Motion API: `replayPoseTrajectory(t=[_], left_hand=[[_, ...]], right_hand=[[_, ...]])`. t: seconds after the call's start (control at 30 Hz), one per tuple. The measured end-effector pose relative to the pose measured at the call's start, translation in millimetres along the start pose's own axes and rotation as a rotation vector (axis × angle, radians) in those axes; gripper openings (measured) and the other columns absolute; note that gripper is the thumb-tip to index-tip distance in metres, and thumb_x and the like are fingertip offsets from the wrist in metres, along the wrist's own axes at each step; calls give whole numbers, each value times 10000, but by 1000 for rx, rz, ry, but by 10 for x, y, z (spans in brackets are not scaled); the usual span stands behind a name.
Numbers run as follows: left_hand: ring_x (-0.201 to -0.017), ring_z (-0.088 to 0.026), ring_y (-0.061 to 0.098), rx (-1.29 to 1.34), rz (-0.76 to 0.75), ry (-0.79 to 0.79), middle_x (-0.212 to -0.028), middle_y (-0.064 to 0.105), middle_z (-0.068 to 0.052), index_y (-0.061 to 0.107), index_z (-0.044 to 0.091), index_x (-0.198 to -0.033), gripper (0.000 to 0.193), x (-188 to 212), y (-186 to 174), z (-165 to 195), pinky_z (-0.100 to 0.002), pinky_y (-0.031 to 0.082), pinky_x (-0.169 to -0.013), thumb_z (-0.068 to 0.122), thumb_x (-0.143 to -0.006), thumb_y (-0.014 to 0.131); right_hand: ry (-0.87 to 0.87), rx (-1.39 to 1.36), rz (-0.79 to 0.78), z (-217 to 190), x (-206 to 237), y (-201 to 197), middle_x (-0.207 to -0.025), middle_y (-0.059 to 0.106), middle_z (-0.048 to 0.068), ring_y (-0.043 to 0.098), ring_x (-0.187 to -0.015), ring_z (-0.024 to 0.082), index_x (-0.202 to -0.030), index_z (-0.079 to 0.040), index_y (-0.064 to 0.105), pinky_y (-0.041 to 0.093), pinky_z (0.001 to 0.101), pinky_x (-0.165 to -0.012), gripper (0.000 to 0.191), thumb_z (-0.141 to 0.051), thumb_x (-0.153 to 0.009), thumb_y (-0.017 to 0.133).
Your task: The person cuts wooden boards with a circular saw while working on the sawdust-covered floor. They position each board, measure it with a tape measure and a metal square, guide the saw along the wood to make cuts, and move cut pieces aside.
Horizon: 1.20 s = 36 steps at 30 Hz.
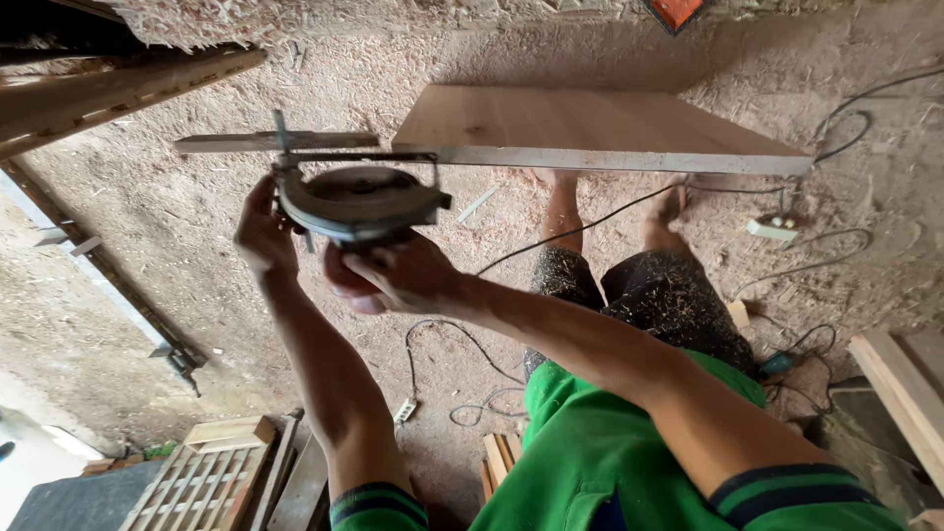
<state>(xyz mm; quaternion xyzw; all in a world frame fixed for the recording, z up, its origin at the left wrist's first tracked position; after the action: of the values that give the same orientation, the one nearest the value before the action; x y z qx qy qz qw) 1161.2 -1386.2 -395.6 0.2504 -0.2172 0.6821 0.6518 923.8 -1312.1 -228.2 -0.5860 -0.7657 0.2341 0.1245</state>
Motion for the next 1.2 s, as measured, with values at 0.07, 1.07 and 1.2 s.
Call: replayPoseTrajectory(t=[0.07, 1.07, 1.2], left_hand=[[-1140, -277, 667, -25, -24, -24, -1498, 632, -179, 551, 24, -1505, 615, -10, 135, 44, -393, 568, -944, 368, -1021, 389], [-1388, -315, 468, -911, -502, 927, -1410, 599, -121, 313, 31, -1565, 866, 3628, 5460, -487, -598, 181, -1242, 189, -851, 775], [-1175, -273, 633, -1198, -724, 817, -1319, 692, -131, 400, 129, -1493, 873, 3327, 5969, -958, -510, 404, -1088, 408, -823, 885]], right_hand=[[-17, 30, 13, -93, 296, -241, -947, 743, 192, 730, -812, 315, -1225, -42, 677, 616, 475, -749, 544, -354, -803, 820], [733, 995, 312, -656, 5844, -4920, -983, 760, 115, 738, -814, 284, -1261, -139, 749, 586, 384, -705, 292, -171, -971, 751], [683, 998, 383, -640, 6268, -5187, -1035, 761, 126, 740, -829, 290, -1278, -132, 754, 595, 398, -743, 329, -152, -951, 729]])
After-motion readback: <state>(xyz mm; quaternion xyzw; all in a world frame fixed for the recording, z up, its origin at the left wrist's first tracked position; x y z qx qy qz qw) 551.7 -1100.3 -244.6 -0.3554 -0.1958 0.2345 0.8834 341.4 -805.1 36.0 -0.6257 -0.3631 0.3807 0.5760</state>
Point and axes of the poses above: each hand's wrist, its own x-axis away from the middle knuckle, its own y-axis out of the palm, z = x × y, the point moved 9 cm from there along -x, towards the middle knuckle
